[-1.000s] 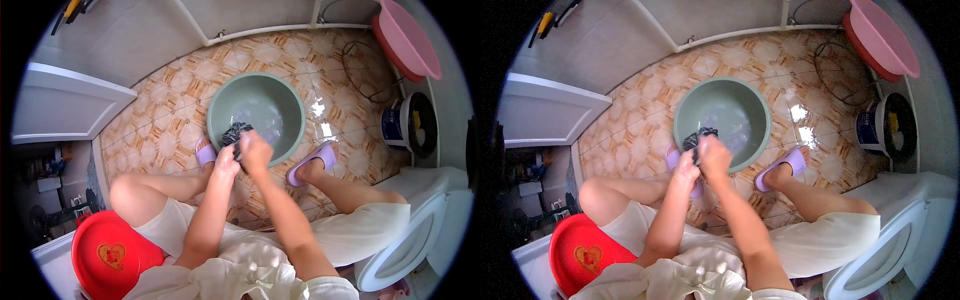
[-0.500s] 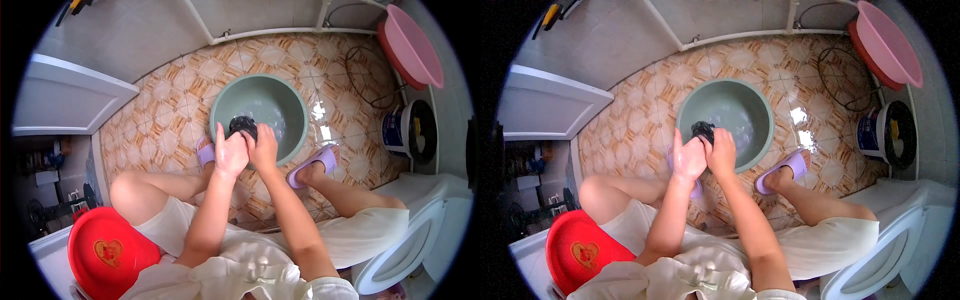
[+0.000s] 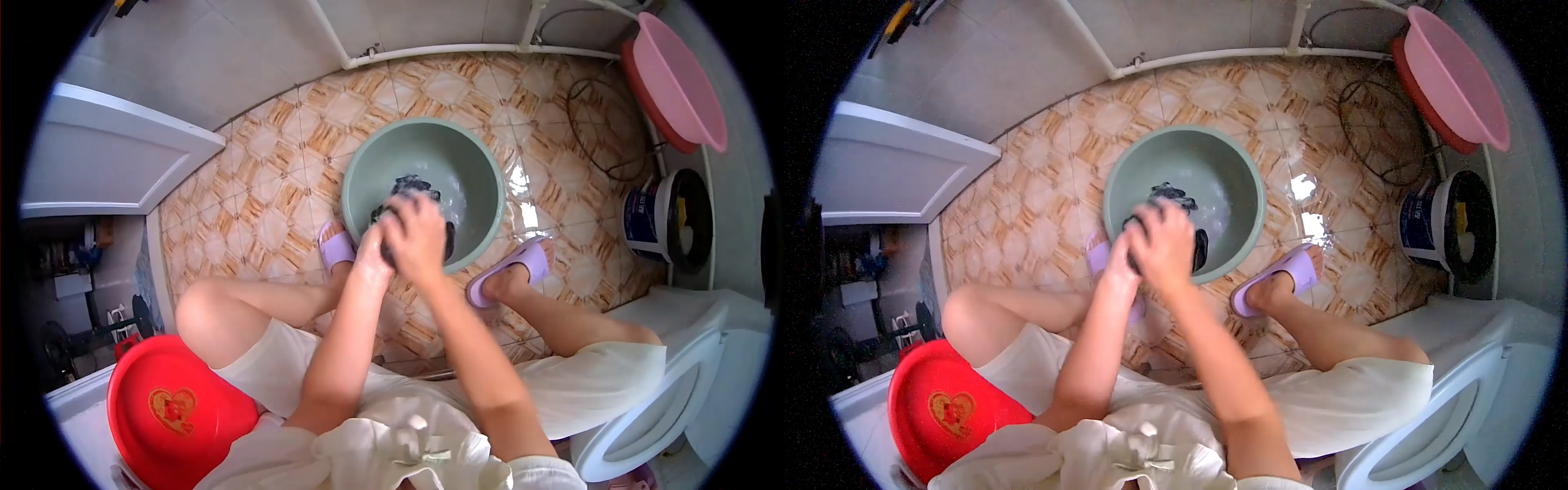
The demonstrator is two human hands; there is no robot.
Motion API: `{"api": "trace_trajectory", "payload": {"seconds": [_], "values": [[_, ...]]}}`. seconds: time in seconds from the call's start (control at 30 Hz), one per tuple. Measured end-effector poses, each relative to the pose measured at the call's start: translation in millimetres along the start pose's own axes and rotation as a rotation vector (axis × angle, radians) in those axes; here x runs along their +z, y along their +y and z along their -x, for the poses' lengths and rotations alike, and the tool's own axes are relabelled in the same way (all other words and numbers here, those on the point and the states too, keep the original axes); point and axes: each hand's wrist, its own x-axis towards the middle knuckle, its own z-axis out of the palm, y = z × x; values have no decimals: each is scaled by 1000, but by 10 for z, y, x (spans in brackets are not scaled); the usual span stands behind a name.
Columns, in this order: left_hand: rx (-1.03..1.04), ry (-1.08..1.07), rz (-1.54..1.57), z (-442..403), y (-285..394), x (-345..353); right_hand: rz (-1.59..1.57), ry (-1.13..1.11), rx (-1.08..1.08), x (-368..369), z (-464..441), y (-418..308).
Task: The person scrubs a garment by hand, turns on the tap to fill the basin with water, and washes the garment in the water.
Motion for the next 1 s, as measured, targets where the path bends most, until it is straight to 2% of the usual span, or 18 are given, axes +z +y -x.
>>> {"api": "trace_trajectory", "payload": {"seconds": [0.03, 0.1, 0.17, 0.2, 0.23, 0.3, 0.37, 0.4, 0.43, 0.47, 0.57, 0.63, 0.7, 0.77, 0.83, 0.87, 0.9, 1.0], "values": [[-16, -90, 29, -26, -26, -73, 64, 46, -95, 10, 110, -167], [-48, -272, 82, -85, -84, -211, 0, 94, 7, -73, 191, -389], [-71, -443, 128, -91, -92, -333, 110, 6, 148, 109, 97, -31], [22, 15, -49, 49, -132, 9, 88, -35, 280, 89, -6, 76], [134, 82, -109, 171, -161, 169, -6, -13, 346, 90, -82, 213], [58, 109, -170, 80, -169, 184, -81, 22, 511, 32, -208, 287], [-27, 135, -40, 76, -139, 176, -144, 44, 484, -23, -149, 194], [-6, 95, -26, 93, -104, 167, 19, 47, 235, 35, -24, 183], [-17, -220, 123, 84, -55, 23, 64, 119, 84, -47, 36, -152], [-84, -233, 159, 142, 9, 11, 64, 119, 84, -40, 34, -130], [-207, -320, 145, 254, 0, 262, 46, 37, 275, 44, 25, 78], [114, 168, -118, 211, -176, 253, 26, -25, 401, 84, 7, 205], [39, -15, -105, 30, -176, 61, 26, -43, 690, 19, -134, 315], [109, 93, -105, 100, -210, 189, -162, 120, 518, -1, -66, 173], [-104, -96, 97, 259, -47, 270, 225, 182, 96, -32, 128, -124], [-132, -227, 178, 354, 0, 359, 225, 179, 93, 7, 137, -83], [-161, -243, 244, 384, 7, 340, 167, 145, 132, 93, 165, 5], [-33, -72, 36, 184, -49, 139, 43, 73, 202, 192, 201, 79]]}}
